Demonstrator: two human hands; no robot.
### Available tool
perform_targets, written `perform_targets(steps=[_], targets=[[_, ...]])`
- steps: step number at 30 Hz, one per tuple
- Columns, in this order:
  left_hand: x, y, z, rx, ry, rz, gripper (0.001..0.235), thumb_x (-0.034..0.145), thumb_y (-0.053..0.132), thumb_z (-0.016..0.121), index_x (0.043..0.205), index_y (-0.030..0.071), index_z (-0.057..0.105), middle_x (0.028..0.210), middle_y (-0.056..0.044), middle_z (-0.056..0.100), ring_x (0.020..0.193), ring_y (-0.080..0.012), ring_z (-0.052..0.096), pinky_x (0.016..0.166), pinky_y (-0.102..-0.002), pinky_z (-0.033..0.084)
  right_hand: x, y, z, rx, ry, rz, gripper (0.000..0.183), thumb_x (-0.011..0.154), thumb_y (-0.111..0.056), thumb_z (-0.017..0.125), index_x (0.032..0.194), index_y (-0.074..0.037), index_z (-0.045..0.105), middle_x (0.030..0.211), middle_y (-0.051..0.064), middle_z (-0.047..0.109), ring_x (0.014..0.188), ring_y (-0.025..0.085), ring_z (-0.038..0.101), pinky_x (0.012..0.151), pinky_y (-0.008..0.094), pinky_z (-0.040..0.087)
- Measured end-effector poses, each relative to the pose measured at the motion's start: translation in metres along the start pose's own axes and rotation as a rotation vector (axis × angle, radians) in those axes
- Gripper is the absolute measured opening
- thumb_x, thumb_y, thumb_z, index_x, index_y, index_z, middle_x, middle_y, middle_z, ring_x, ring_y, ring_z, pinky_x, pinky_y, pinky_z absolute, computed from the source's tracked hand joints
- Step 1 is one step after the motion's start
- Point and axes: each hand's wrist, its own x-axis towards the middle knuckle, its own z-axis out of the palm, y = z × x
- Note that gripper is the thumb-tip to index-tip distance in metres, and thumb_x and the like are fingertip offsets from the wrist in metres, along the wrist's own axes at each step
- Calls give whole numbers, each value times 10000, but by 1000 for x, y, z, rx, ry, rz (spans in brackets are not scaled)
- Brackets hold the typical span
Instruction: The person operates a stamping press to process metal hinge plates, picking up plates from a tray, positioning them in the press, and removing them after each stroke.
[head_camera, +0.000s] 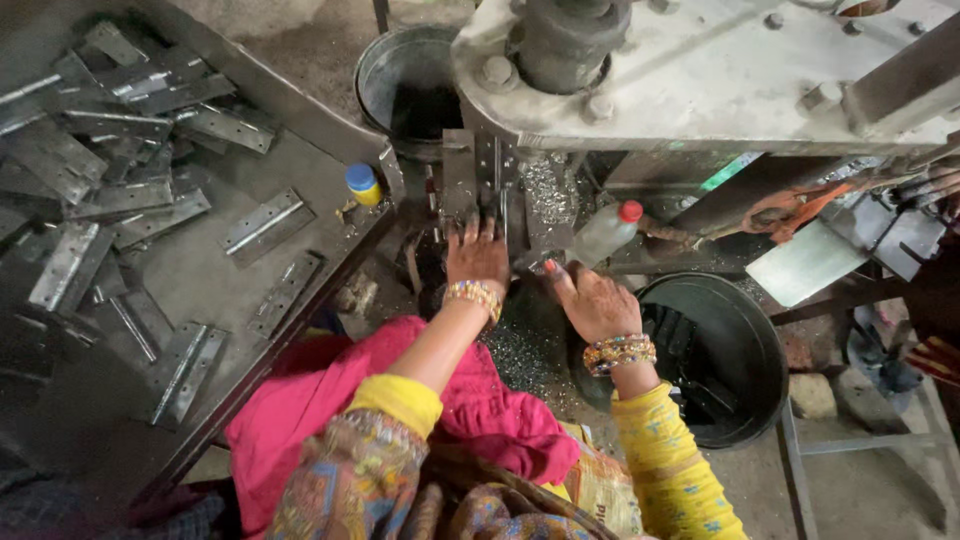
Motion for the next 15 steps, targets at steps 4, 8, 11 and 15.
perform_targets(steps=[4,8,11,15], targets=[[16,-3,15,9,67,4,402,1001,223,422,1316,144,660,1640,-39,383,1528,-259,292,1213,-546,189,-45,43,85,-24,-149,194,613,982,-628,437,1020,-77,702,931,242,733,926,447,701,817,547,545],[-2,-8,15,-30,204,54,454,1026,257,375,1387,130,618,1545,-55,444,1468,-272,326,1219,-589,114,-72,69,143,78,-212,308,631,986,-645,460,995,-82,744,978,233,741,995,425,703,873,522,542],[-12,-10,-7,137,44,96,440,1010,246,382,1346,148,648,1590,-32,435,1523,-266,292,1236,-578,71,-43,68,124,179,-351,396,585,973,-616,504,1131,-87,699,1098,259,676,1050,449,627,884,525,501],[-3,-5,-21,291,2,123,447,1025,243,374,1364,136,646,1580,-69,460,1529,-261,296,1248,-592,49,-31,55,68,-310,-225,-90,473,1056,-467,369,1220,-159,688,1073,187,736,955,386,717,760,508,563]])
